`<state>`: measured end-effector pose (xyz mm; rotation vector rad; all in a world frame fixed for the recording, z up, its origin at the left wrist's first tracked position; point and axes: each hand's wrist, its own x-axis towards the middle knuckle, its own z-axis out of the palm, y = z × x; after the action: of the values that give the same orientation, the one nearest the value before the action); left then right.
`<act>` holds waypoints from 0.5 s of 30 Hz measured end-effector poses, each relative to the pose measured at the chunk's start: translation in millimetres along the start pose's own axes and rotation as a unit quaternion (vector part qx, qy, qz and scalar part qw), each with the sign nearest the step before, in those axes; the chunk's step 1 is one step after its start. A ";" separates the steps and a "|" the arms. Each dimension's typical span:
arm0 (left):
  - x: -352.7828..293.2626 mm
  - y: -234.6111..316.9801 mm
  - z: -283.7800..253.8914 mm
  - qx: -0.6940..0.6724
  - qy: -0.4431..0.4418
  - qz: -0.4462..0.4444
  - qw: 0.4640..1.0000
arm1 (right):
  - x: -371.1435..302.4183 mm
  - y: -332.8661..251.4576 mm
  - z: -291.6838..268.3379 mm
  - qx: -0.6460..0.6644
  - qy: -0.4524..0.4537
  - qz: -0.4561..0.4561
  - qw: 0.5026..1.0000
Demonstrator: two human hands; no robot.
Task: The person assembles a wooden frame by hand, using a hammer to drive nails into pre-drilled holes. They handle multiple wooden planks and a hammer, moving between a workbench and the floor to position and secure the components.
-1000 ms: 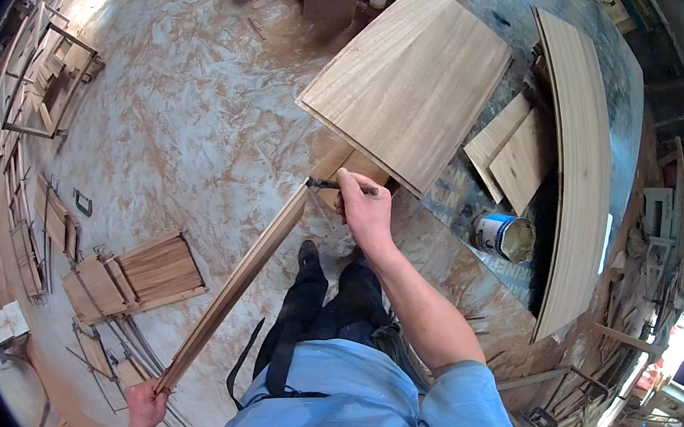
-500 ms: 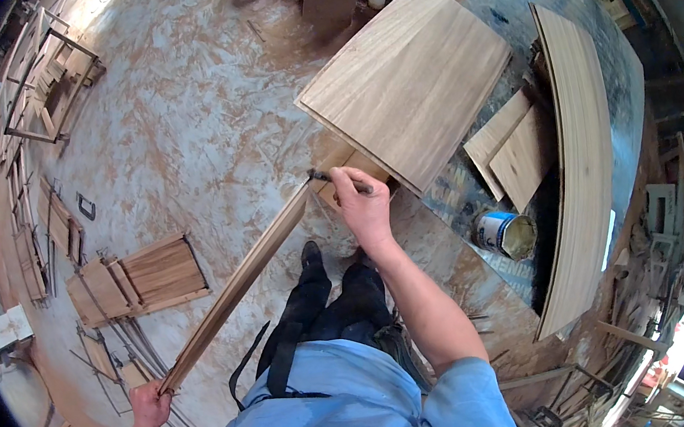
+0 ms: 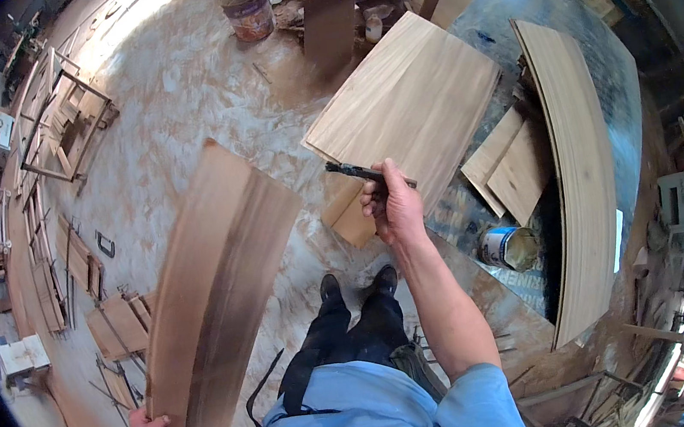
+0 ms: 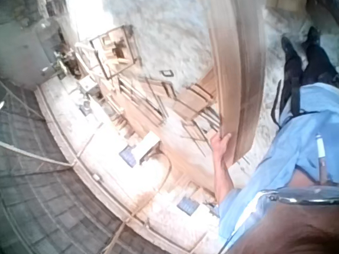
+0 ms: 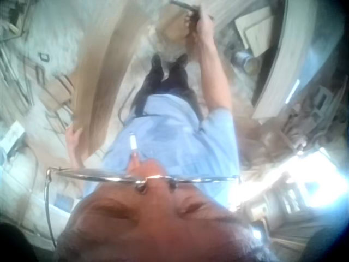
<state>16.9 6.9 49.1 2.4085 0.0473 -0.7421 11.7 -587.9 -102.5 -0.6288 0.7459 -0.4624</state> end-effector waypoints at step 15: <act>-9.9 58.1 -40.5 -0.171 0.007 -0.043 0.984 | 42.4 16.2 38.5 0.079 -0.020 0.011 0.997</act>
<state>40.6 -16.0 112.5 2.0932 0.2652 -0.6934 70.5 -587.4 -111.6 -0.4793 0.6710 -0.4825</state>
